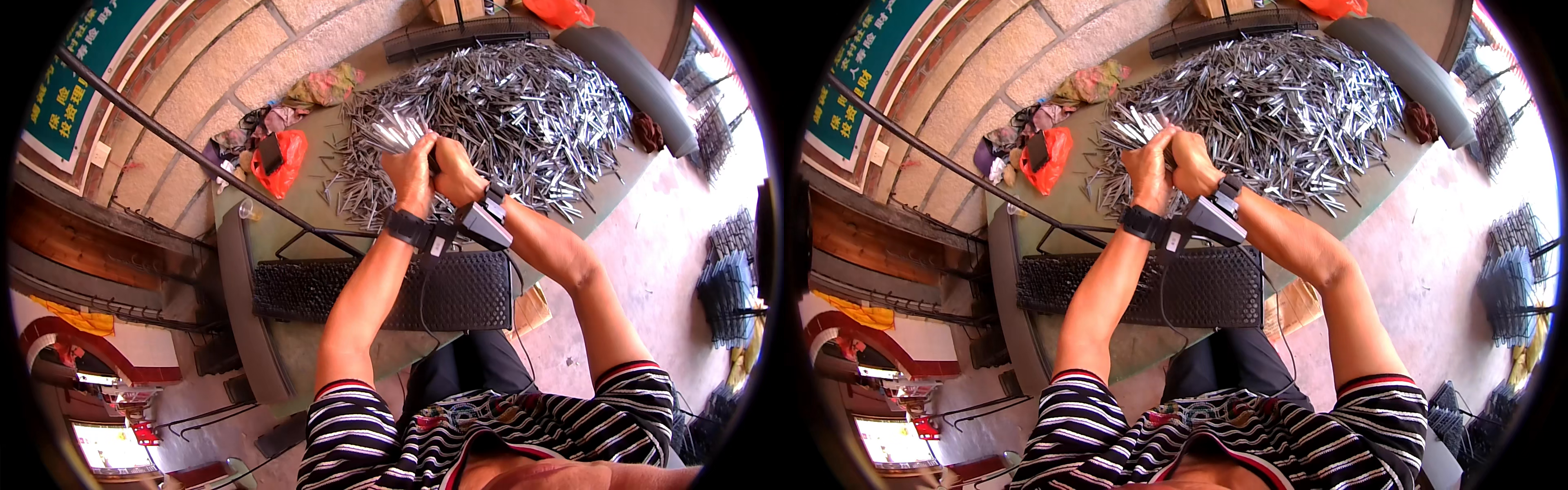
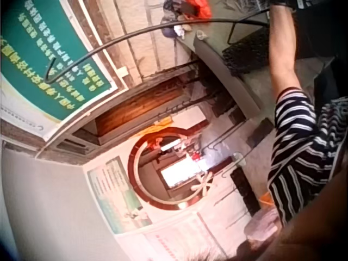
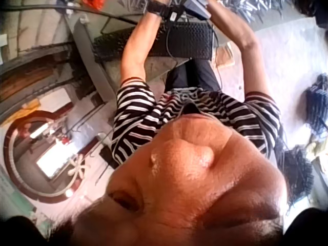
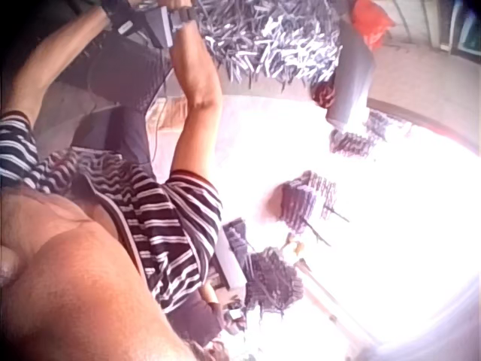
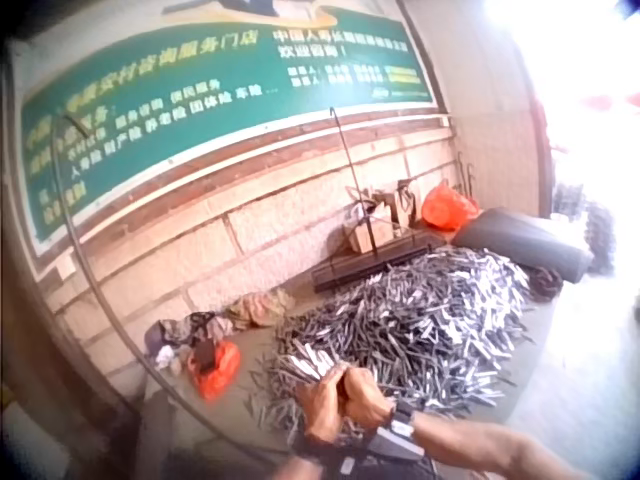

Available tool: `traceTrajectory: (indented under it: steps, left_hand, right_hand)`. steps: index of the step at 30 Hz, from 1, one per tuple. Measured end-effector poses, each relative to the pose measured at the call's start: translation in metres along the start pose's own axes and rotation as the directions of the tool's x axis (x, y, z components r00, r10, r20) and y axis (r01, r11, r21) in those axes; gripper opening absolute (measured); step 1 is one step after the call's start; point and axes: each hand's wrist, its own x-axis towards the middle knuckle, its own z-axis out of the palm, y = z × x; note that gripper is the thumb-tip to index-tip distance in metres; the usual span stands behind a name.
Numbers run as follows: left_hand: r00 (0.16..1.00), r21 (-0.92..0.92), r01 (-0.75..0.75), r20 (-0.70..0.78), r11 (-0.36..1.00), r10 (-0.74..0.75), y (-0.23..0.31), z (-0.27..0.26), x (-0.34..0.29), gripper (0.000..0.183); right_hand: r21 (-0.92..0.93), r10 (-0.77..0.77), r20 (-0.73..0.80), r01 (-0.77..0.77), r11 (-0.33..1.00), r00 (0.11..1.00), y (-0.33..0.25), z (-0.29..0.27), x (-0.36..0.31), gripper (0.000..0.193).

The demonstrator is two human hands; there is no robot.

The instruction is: The person picks up a handful of small silver metal parts from a large pile on a table and places them one by one into the slots of a black plastic tray.

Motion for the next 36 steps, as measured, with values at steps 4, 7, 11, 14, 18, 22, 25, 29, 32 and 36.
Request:
traceTrajectory:
  steps: [4, 7, 11, 14, 18, 22, 25, 29, 32, 36]
  left_hand:
    - [0.967, -0.087, 0.171, -0.178, 0.981, -0.184, 0.014, -0.001, 0.0, 0.011]
    - [0.96, -0.234, 0.185, -0.167, 0.955, -0.226, 0.032, -0.003, -0.009, 0.013]
    - [0.992, -0.136, 0.067, -0.1, 0.988, -0.081, 0.026, -0.002, -0.018, 0.013]
    - [0.996, -0.059, -0.066, 0.052, 0.996, 0.07, 0.026, -0.002, -0.035, 0.013]
    - [0.985, -0.012, -0.174, 0.019, 0.985, 0.174, 0.025, -0.009, -0.052, 0.013]
    - [0.993, -0.161, -0.067, -0.104, 0.985, 0.051, 0.038, -0.004, -0.053, 0.013]
    - [0.947, -0.175, 0.3, -0.066, 0.938, -0.316, 0.054, -0.023, -0.05, 0.011]
    - [0.896, 0.104, 0.399, 0.164, 0.911, -0.412, 0.083, -0.06, -0.091, 0.017]
    - [0.854, 0.087, 0.431, 0.284, 0.898, -0.437, 0.092, -0.103, -0.138, 0.026]
    - [0.827, -0.087, 0.541, 0.236, 0.836, -0.511, 0.085, -0.151, -0.193, 0.037]
  right_hand:
    - [0.463, 0.432, 0.234, -0.491, 0.738, 0.871, -0.011, 0.004, 0.006, 0.021]
    - [0.882, 0.547, 0.445, -0.452, -0.131, 0.709, -0.03, 0.007, 0.014, 0.038]
    - [0.899, 0.534, 0.421, -0.416, -0.139, 0.733, -0.022, 0.014, 0.02, 0.043]
    - [0.908, 0.57, 0.397, -0.398, -0.13, 0.719, -0.028, 0.011, 0.011, 0.044]
    - [0.874, 0.593, 0.342, -0.478, 0.084, 0.729, -0.05, 0.007, -0.001, 0.043]
    - [0.866, 0.391, 0.429, -0.494, 0.078, 0.814, -0.028, 0.006, -0.003, 0.028]
    - [0.642, 0.317, 0.569, -0.651, 0.406, 0.759, -0.045, -0.038, -0.017, 0.029]
    - [0.418, 0.369, 0.538, -0.62, 0.663, 0.758, -0.083, -0.097, -0.07, 0.04]
    - [0.307, 0.412, 0.43, -0.56, 0.77, 0.803, -0.087, -0.123, -0.128, 0.04]
    - [0.258, 0.482, 0.234, -0.532, 0.807, 0.845, -0.071, -0.108, -0.216, 0.038]
